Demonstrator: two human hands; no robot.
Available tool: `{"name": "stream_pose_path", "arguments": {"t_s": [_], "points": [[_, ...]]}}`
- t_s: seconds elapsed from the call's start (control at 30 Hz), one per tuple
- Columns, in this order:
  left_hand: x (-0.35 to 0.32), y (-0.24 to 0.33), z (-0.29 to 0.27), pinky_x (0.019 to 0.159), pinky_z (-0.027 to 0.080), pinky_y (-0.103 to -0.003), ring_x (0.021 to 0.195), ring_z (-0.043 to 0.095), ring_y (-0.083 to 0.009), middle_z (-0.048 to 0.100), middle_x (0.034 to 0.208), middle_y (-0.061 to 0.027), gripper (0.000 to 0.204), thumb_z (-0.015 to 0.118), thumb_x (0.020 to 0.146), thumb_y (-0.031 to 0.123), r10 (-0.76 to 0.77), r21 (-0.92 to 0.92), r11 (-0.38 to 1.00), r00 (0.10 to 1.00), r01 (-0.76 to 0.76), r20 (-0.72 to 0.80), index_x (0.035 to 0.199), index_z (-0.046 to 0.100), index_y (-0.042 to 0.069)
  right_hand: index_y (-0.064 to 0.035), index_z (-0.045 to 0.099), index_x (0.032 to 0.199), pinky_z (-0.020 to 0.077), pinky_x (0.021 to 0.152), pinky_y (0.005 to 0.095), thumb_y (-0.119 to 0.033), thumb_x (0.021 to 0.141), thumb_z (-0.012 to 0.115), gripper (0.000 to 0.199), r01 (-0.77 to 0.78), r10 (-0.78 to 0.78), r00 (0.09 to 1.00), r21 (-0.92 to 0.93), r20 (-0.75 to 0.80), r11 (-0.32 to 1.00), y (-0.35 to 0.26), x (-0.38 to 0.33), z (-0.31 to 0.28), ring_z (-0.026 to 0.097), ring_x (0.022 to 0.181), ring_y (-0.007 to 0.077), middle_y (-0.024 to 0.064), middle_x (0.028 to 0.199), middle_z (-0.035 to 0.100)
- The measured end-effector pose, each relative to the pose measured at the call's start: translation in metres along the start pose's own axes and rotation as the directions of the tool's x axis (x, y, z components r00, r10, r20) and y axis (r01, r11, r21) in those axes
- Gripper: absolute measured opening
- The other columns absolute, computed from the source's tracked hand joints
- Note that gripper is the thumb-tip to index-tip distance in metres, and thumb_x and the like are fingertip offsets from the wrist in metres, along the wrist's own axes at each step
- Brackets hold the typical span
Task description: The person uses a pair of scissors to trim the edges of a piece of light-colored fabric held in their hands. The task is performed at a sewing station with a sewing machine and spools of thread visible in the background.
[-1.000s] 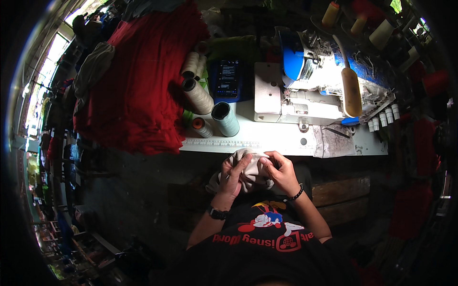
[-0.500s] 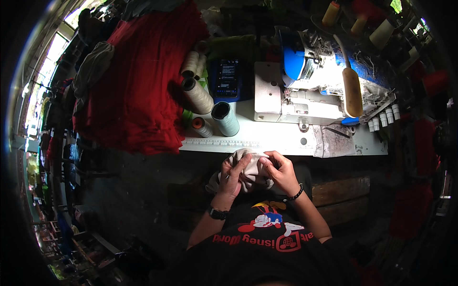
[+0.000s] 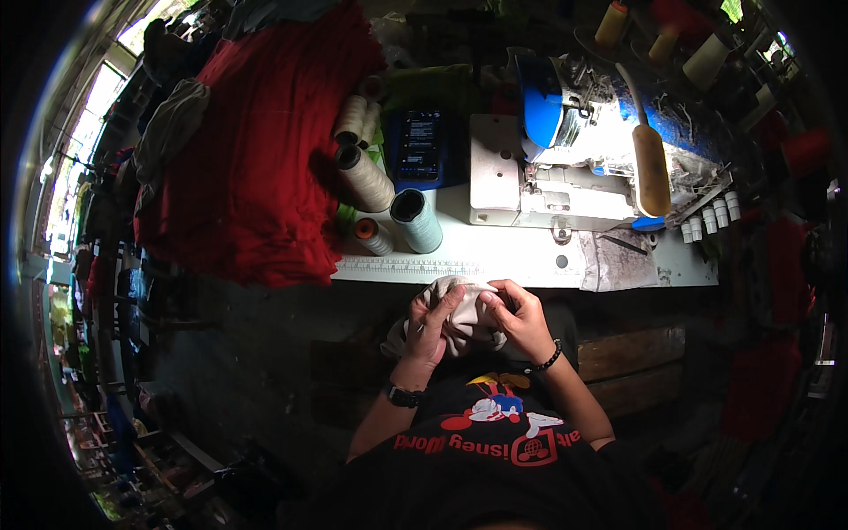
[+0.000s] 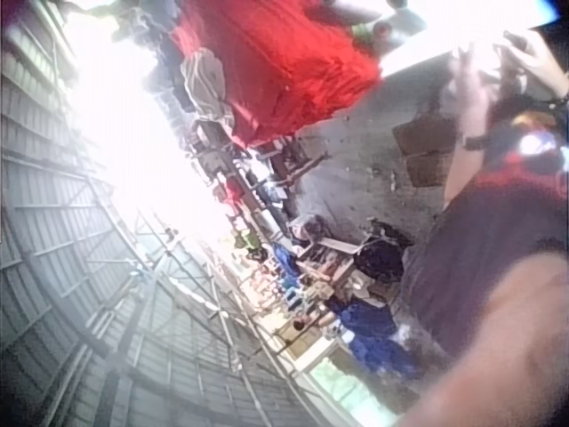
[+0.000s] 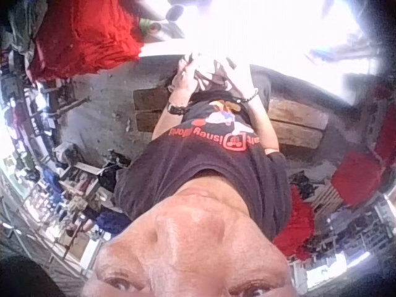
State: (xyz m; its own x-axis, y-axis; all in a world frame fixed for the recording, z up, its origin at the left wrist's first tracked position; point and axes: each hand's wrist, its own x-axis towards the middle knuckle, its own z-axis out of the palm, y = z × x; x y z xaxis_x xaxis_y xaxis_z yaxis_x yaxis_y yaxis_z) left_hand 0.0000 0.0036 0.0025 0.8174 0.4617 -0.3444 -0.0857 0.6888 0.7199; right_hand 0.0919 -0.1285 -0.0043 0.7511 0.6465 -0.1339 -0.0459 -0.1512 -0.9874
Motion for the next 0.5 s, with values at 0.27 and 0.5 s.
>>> {"name": "stream_pose_path", "arguments": {"t_s": [0.27,0.5], "points": [[0.0008,-0.0011,-0.0016,0.073,0.047,-0.022,0.081,0.059,-0.0067,0.064,0.091,-0.0007,0.014,0.064,0.088,0.013,-0.014,0.005,1.000,1.000,0.014,-0.015,0.098,0.064,0.003,0.0029,0.060,0.100,0.0315,0.047,0.0180,-0.013,0.092,0.061,0.018,0.010,-0.010,1.000,-0.015,0.029,1.000,0.0018,0.0005,-0.0013,0.041,0.056,0.0002,-0.0052,0.065,0.051],[0.0008,-0.0013,-0.0012,0.073,0.047,-0.022,0.082,0.059,-0.0068,0.064,0.091,-0.0008,0.013,0.064,0.088,0.012,-0.003,-0.001,1.000,1.000,0.003,-0.001,0.098,0.064,0.004,0.0015,0.062,0.098,0.0318,0.047,0.0217,-0.018,0.090,0.064,0.022,-0.007,0.007,1.000,0.010,-0.001,1.000,0.0038,0.0005,0.0000,0.039,0.055,0.0033,-0.0028,0.060,0.047]]}}
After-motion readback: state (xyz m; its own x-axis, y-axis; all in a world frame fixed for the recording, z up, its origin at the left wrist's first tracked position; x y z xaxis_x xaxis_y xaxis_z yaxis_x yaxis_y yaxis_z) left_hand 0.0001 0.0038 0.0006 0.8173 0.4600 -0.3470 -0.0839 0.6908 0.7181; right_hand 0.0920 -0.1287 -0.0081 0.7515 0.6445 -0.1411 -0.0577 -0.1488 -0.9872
